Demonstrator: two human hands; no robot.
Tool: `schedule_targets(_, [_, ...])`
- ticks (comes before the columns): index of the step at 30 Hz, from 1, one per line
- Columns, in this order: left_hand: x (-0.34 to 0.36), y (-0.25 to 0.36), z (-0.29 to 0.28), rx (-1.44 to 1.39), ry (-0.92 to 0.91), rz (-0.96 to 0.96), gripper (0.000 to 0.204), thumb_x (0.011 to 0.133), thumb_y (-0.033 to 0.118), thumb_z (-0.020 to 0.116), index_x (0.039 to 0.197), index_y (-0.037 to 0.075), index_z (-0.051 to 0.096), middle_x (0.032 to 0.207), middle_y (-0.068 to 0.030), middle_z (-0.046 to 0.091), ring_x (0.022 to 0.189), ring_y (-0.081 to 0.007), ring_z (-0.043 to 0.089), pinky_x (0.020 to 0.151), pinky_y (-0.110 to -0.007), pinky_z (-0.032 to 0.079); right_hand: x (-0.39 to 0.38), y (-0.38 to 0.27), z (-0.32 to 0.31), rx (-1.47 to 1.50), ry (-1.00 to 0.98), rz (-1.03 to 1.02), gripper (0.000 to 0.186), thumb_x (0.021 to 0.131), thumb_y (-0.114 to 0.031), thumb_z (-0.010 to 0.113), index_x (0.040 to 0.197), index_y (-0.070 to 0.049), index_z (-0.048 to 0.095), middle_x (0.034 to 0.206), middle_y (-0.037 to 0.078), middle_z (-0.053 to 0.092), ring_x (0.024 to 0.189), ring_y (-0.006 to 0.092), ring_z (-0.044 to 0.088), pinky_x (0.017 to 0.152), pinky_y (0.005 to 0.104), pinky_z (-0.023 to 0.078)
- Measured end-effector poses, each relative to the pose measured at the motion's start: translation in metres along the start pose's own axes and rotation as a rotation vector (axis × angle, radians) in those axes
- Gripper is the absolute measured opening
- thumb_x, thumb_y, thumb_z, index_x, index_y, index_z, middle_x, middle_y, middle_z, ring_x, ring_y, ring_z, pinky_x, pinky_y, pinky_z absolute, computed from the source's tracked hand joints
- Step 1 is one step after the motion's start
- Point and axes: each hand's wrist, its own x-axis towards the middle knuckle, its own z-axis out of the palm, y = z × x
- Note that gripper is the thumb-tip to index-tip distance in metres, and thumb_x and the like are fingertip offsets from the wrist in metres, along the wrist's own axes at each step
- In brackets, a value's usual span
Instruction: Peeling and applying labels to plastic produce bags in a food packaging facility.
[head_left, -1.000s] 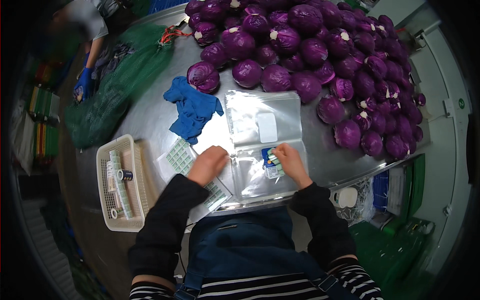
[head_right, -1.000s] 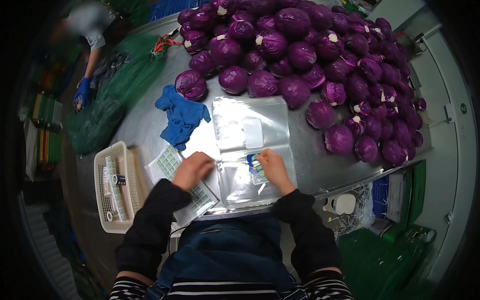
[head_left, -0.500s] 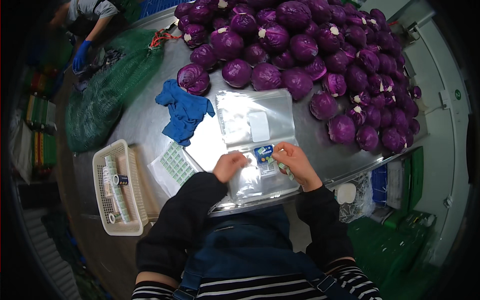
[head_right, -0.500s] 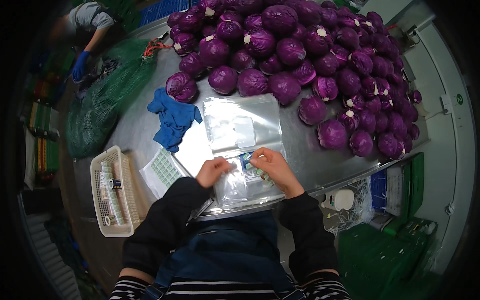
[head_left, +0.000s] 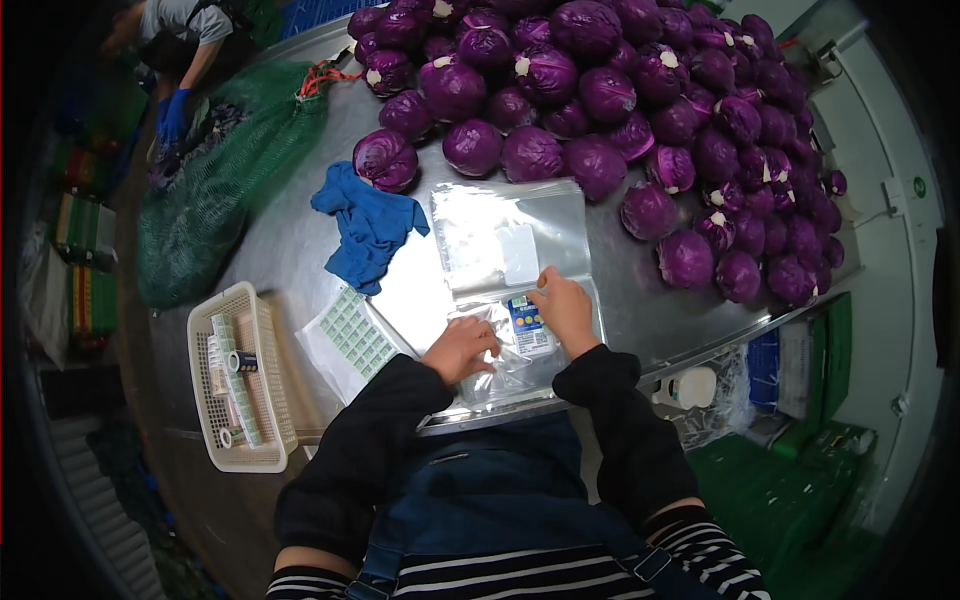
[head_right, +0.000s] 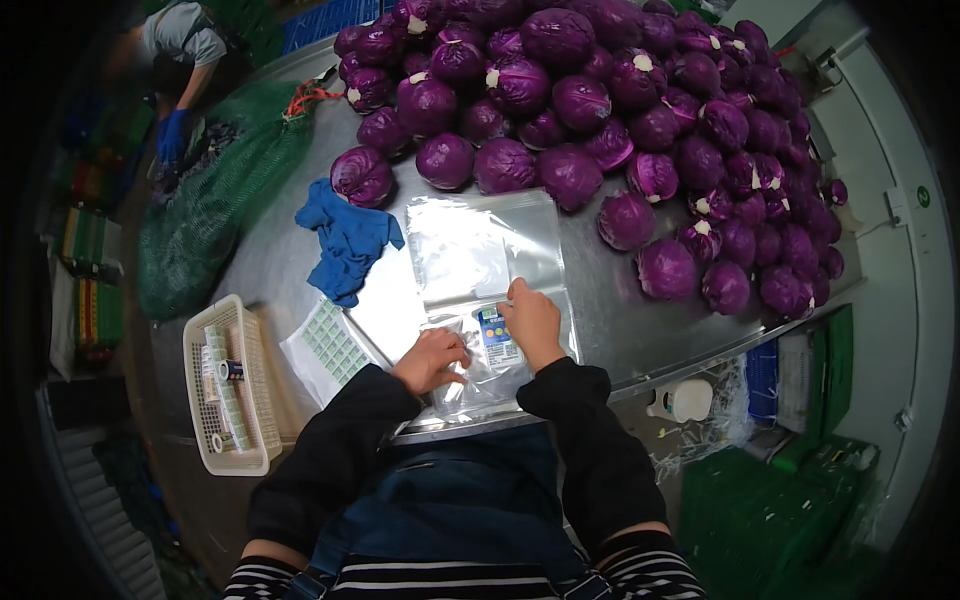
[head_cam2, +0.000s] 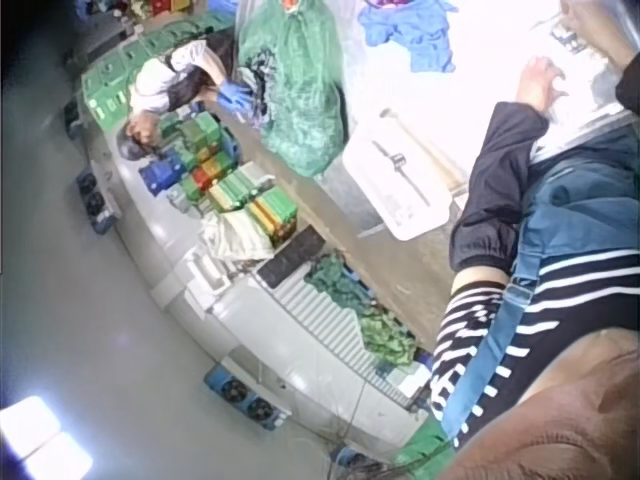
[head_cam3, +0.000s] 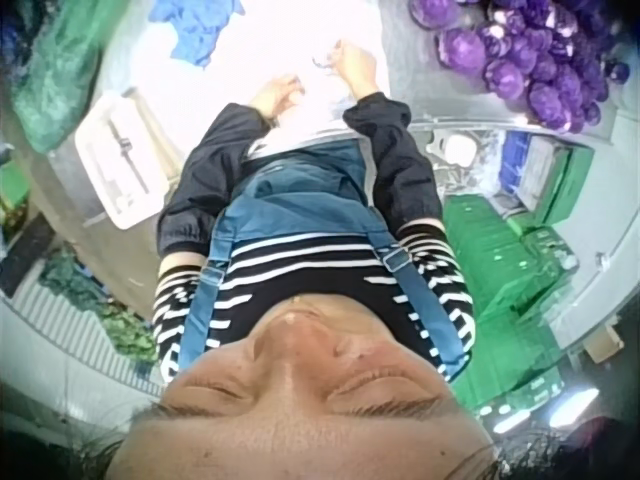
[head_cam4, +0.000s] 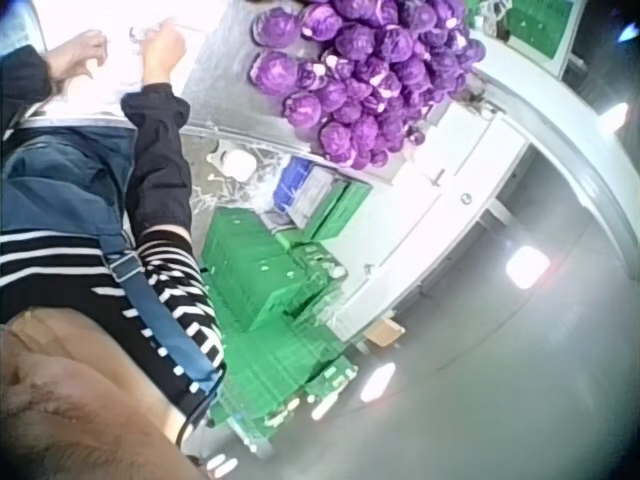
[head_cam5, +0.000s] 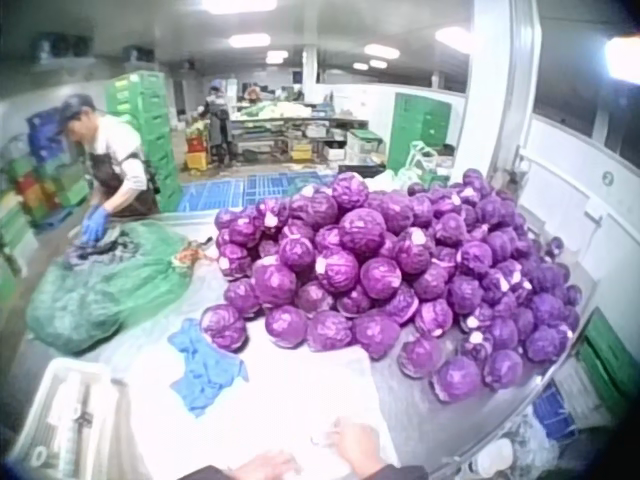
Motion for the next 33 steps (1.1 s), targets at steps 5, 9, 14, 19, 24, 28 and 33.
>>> schedule_targets(5, [0.009, -0.017, 0.009, -0.377, 0.025, -0.234, 0.021, 0.079, 0.025, 0.081, 0.087, 0.01, 0.068, 0.08, -0.0005, 0.062, 0.079, -0.0213, 0.061, 0.072, -0.035, 0.047, -0.007, -0.007, -0.056, 0.805, -0.276, 0.078, 0.019, 0.093, -0.022, 0.069, 0.101, -0.007, 0.061, 0.072, -0.001, 0.061, 0.068, 0.0082, 0.058, 0.06, 0.0261, 0.043])
schedule_targets(9, [0.033, -0.033, -0.027, -1.011, 0.555, -0.624, 0.016, 0.097, 0.021, 0.061, 0.093, 0.006, 0.066, 0.076, 0.0032, 0.059, 0.066, -0.006, 0.052, 0.06, -0.022, 0.04, -0.013, -0.011, -0.076, 1.357, -0.397, 0.042, 0.015, 0.096, -0.015, 0.065, 0.107, -0.008, 0.058, 0.082, -0.006, 0.054, 0.077, 0.0026, 0.052, 0.067, 0.0204, 0.04])
schedule_targets(14, [0.04, -0.01, -0.068, -0.587, 0.942, -0.621, 0.024, 0.1, 0.022, 0.058, 0.092, -0.001, 0.06, 0.074, -0.0043, 0.059, 0.068, -0.011, 0.049, 0.065, -0.028, 0.043, 0.002, -0.007, -0.036, 0.919, -0.397, -0.13, 0.022, 0.089, -0.003, 0.069, 0.108, -0.005, 0.057, 0.084, -0.002, 0.054, 0.076, 0.0055, 0.053, 0.067, 0.024, 0.043])
schedule_targets(19, [0.008, 0.009, -0.022, -0.157, 0.135, -0.035, 0.03, 0.079, 0.023, 0.078, 0.102, 0.011, 0.062, 0.099, -0.0121, 0.061, 0.099, -0.0322, 0.058, 0.085, -0.042, 0.045, 0.015, -0.003, -0.004, 0.357, -0.135, -0.384, 0.024, 0.081, 0.004, 0.064, 0.103, -0.002, 0.057, 0.095, 0.015, 0.061, 0.082, 0.0349, 0.061, 0.076, 0.0414, 0.049])
schedule_targets(24, [-0.006, -0.009, 0.001, -0.014, 0.018, -0.012, 0.029, 0.078, 0.029, 0.079, 0.097, 0.011, 0.065, 0.094, -0.0074, 0.063, 0.098, -0.0303, 0.059, 0.084, -0.041, 0.045, 0.016, -0.001, -0.009, 0.271, -0.039, -0.401, 0.025, 0.081, 0.006, 0.063, 0.103, -0.001, 0.055, 0.1, 0.018, 0.06, 0.085, 0.0378, 0.06, 0.078, 0.0426, 0.049])
schedule_targets(28, [0.008, -0.016, 0.002, -0.209, 0.074, -0.051, 0.02, 0.086, 0.024, 0.075, 0.093, 0.009, 0.066, 0.084, -0.0058, 0.062, 0.085, -0.0227, 0.061, 0.079, -0.037, 0.046, 0.002, -0.005, -0.044, 0.864, -0.178, -0.064, 0.019, 0.086, 0.005, 0.066, 0.1, -0.003, 0.055, 0.092, 0.007, 0.063, 0.085, 0.0166, 0.066, 0.074, 0.0324, 0.05])
schedule_targets(33, [0.041, -0.022, -0.043, -1.01, 0.848, -0.807, 0.022, 0.101, 0.022, 0.057, 0.09, 0.004, 0.062, 0.074, 0.0032, 0.054, 0.069, -0.0044, 0.045, 0.064, -0.023, 0.039, -0.016, -0.028, -0.076, 1.351, -0.282, -0.078, 0.018, 0.09, 0.001, 0.068, 0.101, -0.004, 0.054, 0.082, -0.002, 0.058, 0.074, 0.0066, 0.057, 0.066, 0.0248, 0.047])
